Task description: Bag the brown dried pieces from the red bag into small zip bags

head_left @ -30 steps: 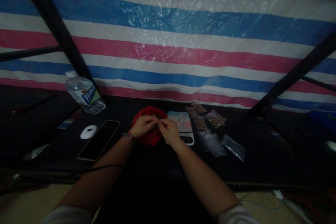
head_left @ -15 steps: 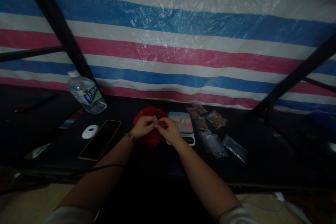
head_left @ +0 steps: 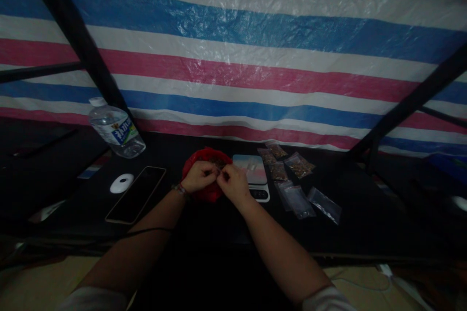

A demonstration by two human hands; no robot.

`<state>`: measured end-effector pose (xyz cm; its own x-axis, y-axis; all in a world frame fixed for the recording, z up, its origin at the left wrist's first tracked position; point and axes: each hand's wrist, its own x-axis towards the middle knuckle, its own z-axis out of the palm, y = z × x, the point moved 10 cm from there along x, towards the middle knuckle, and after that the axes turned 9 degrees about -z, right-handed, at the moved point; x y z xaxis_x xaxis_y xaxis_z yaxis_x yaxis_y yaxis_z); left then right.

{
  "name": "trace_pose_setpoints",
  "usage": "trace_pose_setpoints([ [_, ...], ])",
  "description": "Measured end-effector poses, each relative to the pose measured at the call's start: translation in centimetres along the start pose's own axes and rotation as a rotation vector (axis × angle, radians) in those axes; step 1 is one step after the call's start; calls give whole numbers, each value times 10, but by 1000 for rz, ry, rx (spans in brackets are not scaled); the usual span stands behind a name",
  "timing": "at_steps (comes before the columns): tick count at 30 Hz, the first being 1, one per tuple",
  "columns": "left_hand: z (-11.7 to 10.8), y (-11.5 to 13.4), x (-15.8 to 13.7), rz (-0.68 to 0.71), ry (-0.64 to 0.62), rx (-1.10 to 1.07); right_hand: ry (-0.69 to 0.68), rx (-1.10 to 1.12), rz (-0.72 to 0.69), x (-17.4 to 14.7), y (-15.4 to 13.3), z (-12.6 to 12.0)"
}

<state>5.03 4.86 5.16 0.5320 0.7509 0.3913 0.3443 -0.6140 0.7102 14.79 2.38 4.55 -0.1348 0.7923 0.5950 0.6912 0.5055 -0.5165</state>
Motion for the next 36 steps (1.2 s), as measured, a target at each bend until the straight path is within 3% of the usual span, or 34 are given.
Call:
trace_pose_setpoints([
  [4, -2, 3, -2, 39, -15, 87, 96, -28, 64, -1, 9, -12],
  [8, -20, 8, -3, 67, 134, 105, 112, 1, 42, -1, 7, -15],
  [13, -37, 0, -7, -11, 298, 146, 94, 202, -84, 1, -6, -9],
  [17, -49, -8, -14, -89, 404, 199, 231, 412, 60, 1, 20, -11],
  [20, -55, -11, -16, -113, 460, 255, 215, 594, 197, 1, 40, 2],
  [29, -51, -20, -11, -120, 379, 257, 122, 776, 293, 3, 45, 17],
  [36, -55, -28, -7, -142, 359, 270, 111, 1056, 457, -3, 48, 33],
])
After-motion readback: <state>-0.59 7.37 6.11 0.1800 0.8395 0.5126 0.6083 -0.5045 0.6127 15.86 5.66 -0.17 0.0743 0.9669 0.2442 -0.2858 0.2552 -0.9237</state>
